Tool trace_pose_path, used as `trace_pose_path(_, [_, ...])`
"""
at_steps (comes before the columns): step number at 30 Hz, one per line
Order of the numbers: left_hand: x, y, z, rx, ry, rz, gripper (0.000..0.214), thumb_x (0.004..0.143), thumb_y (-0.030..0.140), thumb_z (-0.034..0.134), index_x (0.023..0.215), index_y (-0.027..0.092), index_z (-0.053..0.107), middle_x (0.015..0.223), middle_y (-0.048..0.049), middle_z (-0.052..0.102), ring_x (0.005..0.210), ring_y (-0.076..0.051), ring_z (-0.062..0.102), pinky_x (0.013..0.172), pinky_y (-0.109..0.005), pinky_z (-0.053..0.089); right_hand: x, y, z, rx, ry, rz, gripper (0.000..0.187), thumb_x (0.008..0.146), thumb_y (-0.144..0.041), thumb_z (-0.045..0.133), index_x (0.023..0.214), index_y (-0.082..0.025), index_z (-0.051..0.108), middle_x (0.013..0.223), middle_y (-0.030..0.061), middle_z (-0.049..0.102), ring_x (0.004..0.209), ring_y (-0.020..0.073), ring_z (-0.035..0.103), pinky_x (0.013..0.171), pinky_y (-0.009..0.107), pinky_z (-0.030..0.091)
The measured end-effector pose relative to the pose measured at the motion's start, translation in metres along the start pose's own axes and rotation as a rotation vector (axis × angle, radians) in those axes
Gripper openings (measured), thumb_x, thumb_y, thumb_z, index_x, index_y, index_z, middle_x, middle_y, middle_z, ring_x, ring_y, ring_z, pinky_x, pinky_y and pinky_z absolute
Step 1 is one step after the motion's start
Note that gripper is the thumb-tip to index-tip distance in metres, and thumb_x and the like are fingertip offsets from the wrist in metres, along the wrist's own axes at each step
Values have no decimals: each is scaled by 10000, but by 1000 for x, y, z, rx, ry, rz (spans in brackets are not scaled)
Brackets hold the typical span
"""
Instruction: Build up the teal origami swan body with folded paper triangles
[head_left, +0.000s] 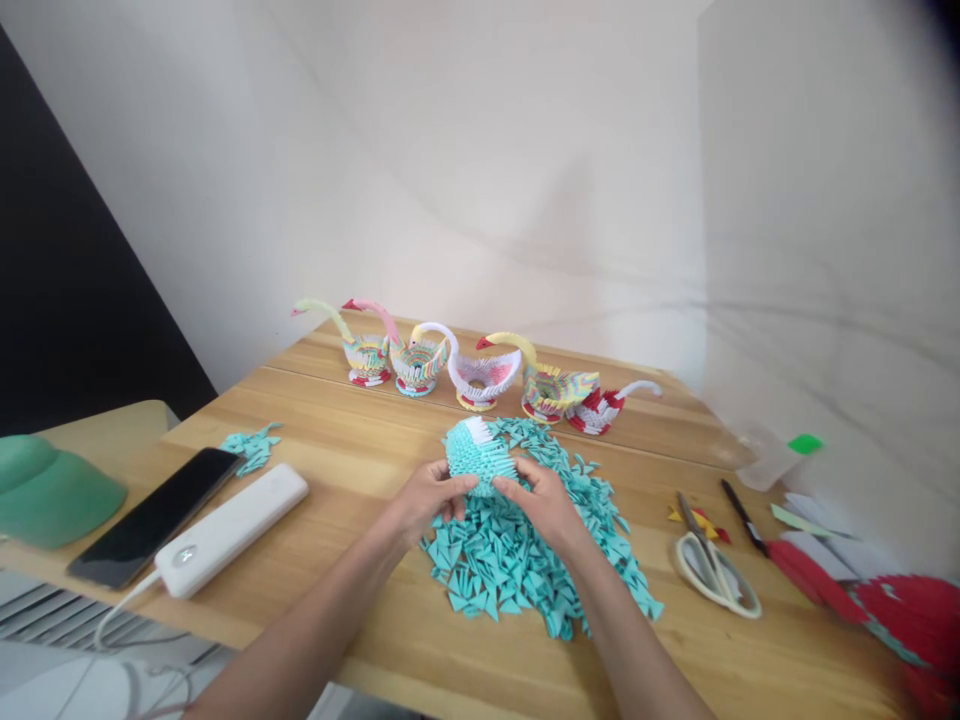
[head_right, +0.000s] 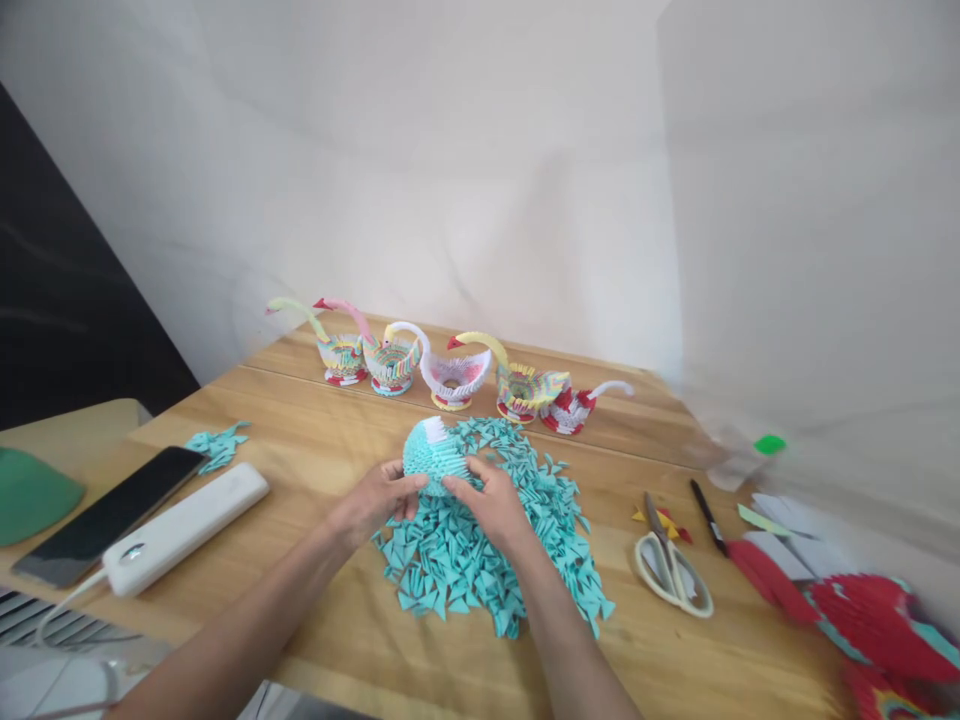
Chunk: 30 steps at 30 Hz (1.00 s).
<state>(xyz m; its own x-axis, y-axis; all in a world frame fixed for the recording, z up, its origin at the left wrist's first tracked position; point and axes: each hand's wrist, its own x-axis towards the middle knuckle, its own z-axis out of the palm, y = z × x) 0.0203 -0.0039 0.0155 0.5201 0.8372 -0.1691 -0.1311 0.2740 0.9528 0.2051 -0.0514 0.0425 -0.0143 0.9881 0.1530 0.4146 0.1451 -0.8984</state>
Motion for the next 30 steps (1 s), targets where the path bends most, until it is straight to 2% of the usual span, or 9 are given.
trace_pose_path(8, [1, -5, 0, 9, 17, -2, 460, 574, 526, 782, 705, 146, 558, 433, 23, 572, 371, -82, 479, 391, -193, 276, -2, -3, 2, -42, -3, 6, 275, 791, -438, 630, 859, -179, 692, 828, 22, 685, 793, 223, 592, 751, 312, 464])
trace_pose_path(15, [-1, 3, 0, 64, 61, 55, 418, 572, 490, 784, 689, 145, 578, 441, 31, 575, 389, -90, 491, 408, -198, 299, -1, -3, 5, -63, 43, -49, 239, 798, -422, 618, 822, -195, 688, 877, 37, 684, 890, 250, 590, 851, 352, 446])
trace_pose_path(19, [-4, 7, 3, 125, 63, 90, 393, 588, 466, 779, 697, 140, 588, 452, 26, 590, 396, -87, 482, 414, -199, 310, 1, -3, 0, 26, -2, -19, 307, 775, -428, 638, 958, -186, 686, 941, 42, 689, 907, 253, 593, 830, 348, 446])
trace_pose_path(22, [-4, 7, 3, 136, 36, 102, 398, 593, 464, 786, 716, 136, 597, 462, 27, 593, 400, -84, 486, 420, -198, 325, 1, -4, -3, 19, -11, -4, 290, 784, -416, 629, 939, -176, 678, 890, 38, 680, 862, 241, 592, 783, 329, 444])
trace_pose_path(27, [-2, 4, 0, -47, -55, 10, 501, 596, 521, 781, 858, 141, 585, 532, 20, 613, 446, -107, 564, 397, -184, 342, -1, -4, -2, -87, -3, -52, 245, 807, -393, 621, 915, -181, 679, 898, 39, 671, 875, 238, 588, 808, 328, 430])
trace_pose_path(30, [-2, 4, -1, -115, -45, -36, 500, 577, 512, 796, 816, 143, 558, 503, 28, 590, 416, -94, 547, 375, -172, 317, 0, -1, -1, -90, -15, -54, 265, 797, -407, 637, 935, -187, 685, 931, 43, 676, 917, 246, 591, 843, 336, 425])
